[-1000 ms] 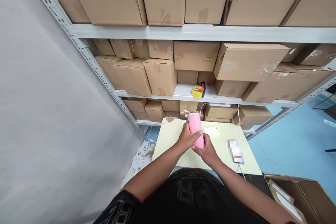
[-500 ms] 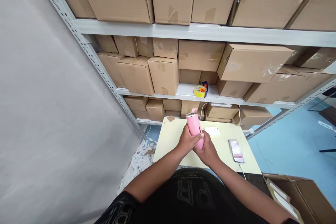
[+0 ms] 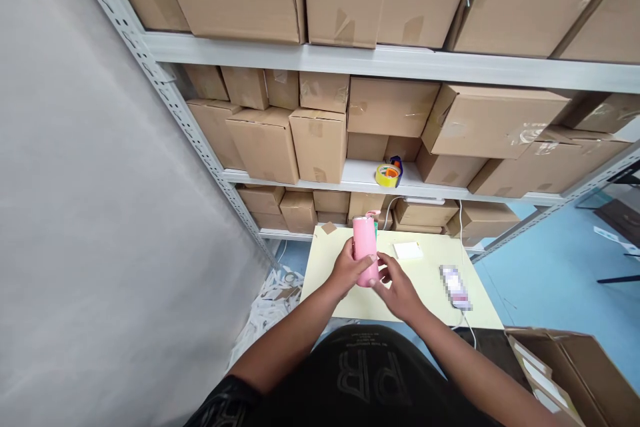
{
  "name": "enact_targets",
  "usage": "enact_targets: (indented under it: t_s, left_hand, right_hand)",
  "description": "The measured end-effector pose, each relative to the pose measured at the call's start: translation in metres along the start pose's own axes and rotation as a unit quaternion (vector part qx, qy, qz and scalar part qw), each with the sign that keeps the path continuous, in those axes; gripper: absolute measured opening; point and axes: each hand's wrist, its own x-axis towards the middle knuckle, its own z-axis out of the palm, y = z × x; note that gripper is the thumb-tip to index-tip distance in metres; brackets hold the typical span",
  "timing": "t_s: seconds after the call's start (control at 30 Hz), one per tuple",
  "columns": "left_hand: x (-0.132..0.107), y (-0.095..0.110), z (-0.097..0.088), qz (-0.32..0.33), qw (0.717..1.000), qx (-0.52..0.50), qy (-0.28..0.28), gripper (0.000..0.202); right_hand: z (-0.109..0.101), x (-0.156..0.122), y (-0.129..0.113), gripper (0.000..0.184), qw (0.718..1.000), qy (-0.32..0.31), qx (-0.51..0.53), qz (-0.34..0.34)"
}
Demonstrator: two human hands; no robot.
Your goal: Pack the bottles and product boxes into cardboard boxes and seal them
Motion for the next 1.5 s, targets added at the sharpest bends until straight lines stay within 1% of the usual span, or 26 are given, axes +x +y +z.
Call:
enact_targets:
  t_s: [0.03,0.07,0.13,0.2,0.3,0.4,0.47,0.5,0.6,0.7,0.8,0.87,0.9,0.93,0.97,1.0,1.03,1.07,1.1,1.17,1.2,1.27,1.37,1.43,1.5]
  left_hand:
    - [0.000,0.000,-0.007,-0.006,1.000,0.005,-0.003,0.064]
    - [-0.001,-0.002,-0.013,-0.012,1.000,0.014,-0.010,0.064]
    - [-0.002,-0.007,-0.020,-0.027,0.998,0.030,-0.039,0.058]
    - [-0.002,-0.014,-0.022,-0.041,0.995,0.038,-0.086,0.054]
    - [0.002,-0.027,-0.017,-0.051,0.985,0.047,-0.158,0.056]
    - [0.012,-0.036,-0.012,-0.046,0.977,0.064,-0.197,0.061]
    - [0.023,-0.040,-0.009,-0.046,0.974,0.083,-0.204,0.063]
    - [0.029,-0.042,-0.007,-0.050,0.973,0.096,-0.204,0.063]
    - [0.048,-0.051,0.001,-0.068,0.972,0.133,-0.182,0.065]
    - [0.067,-0.064,0.014,-0.082,0.971,0.157,-0.163,0.066]
    - [0.089,-0.080,0.028,-0.097,0.965,0.163,-0.180,0.066]
    - [0.112,-0.091,0.034,-0.107,0.962,0.156,-0.199,0.056]
    - [0.127,-0.096,0.035,-0.113,0.961,0.163,-0.192,0.046]
    - [0.145,-0.100,0.034,-0.124,0.960,0.186,-0.166,0.035]
    - [0.165,-0.105,0.032,-0.140,0.956,0.228,-0.120,0.027]
    - [0.187,-0.109,0.028,-0.167,0.940,0.292,-0.049,0.025]
    - [0.210,-0.113,0.022,-0.202,0.910,0.362,0.027,0.026]
    - [0.233,-0.117,0.016,-0.242,0.870,0.425,0.066,0.028]
    - [0.255,-0.122,0.010,-0.248,0.856,0.446,0.085,0.030]
    - [0.294,-0.133,-0.002,-0.264,0.838,0.467,0.100,0.033]
    - [0.309,-0.139,-0.006,-0.273,0.830,0.475,0.103,0.035]
    - [0.331,-0.152,-0.012,-0.293,0.815,0.489,0.106,0.040]
    - [0.346,-0.172,-0.015,-0.322,0.799,0.498,0.098,0.043]
    - [0.348,-0.181,-0.016,-0.338,0.794,0.497,0.091,0.043]
    - [0.346,-0.187,-0.016,-0.345,0.791,0.497,0.094,0.042]
  right_hand:
    - [-0.004,0.005,0.000,0.066,0.999,0.002,0.040,0.018]
    - [-0.009,0.011,0.000,0.063,0.996,0.019,0.083,0.039]
    - [-0.018,0.024,-0.002,0.068,0.980,0.062,0.170,0.081]
    - [-0.026,0.036,-0.006,0.076,0.962,0.074,0.238,0.109]
    - [-0.030,0.045,-0.010,0.078,0.953,0.044,0.269,0.130]
    - [-0.030,0.050,-0.004,0.064,0.955,0.046,0.259,0.137]
    - [-0.032,0.055,0.005,0.055,0.952,0.055,0.255,0.158]
    - [-0.034,0.059,0.011,0.053,0.950,0.059,0.252,0.173]
    - [-0.044,0.076,0.032,0.056,0.945,0.061,0.234,0.219]
    - [-0.058,0.093,0.057,0.059,0.942,0.046,0.223,0.245]
    - [-0.076,0.110,0.083,0.059,0.943,0.034,0.210,0.255]
    - [-0.089,0.119,0.101,0.058,0.949,0.038,0.192,0.249]
    - [-0.096,0.123,0.109,0.057,0.951,0.043,0.182,0.245]
    - [-0.103,0.127,0.117,0.058,0.953,0.048,0.174,0.242]
    - [-0.110,0.129,0.125,0.059,0.954,0.054,0.168,0.243]
    - [-0.117,0.131,0.131,0.059,0.954,0.059,0.162,0.247]
    - [-0.124,0.132,0.137,0.059,0.953,0.063,0.155,0.254]
    - [-0.130,0.132,0.141,0.059,0.951,0.067,0.149,0.262]
    - [-0.136,0.131,0.145,0.059,0.949,0.070,0.144,0.272]
    - [-0.144,0.127,0.150,0.058,0.944,0.070,0.140,0.289]
    - [-0.147,0.125,0.152,0.058,0.942,0.069,0.141,0.295]
    - [-0.151,0.119,0.156,0.058,0.940,0.069,0.143,0.301]
    - [-0.155,0.110,0.163,0.057,0.941,0.073,0.145,0.299]
    - [-0.157,0.105,0.168,0.058,0.940,0.079,0.148,0.297]
    - [-0.161,0.100,0.173,0.059,0.937,0.087,0.145,0.304]
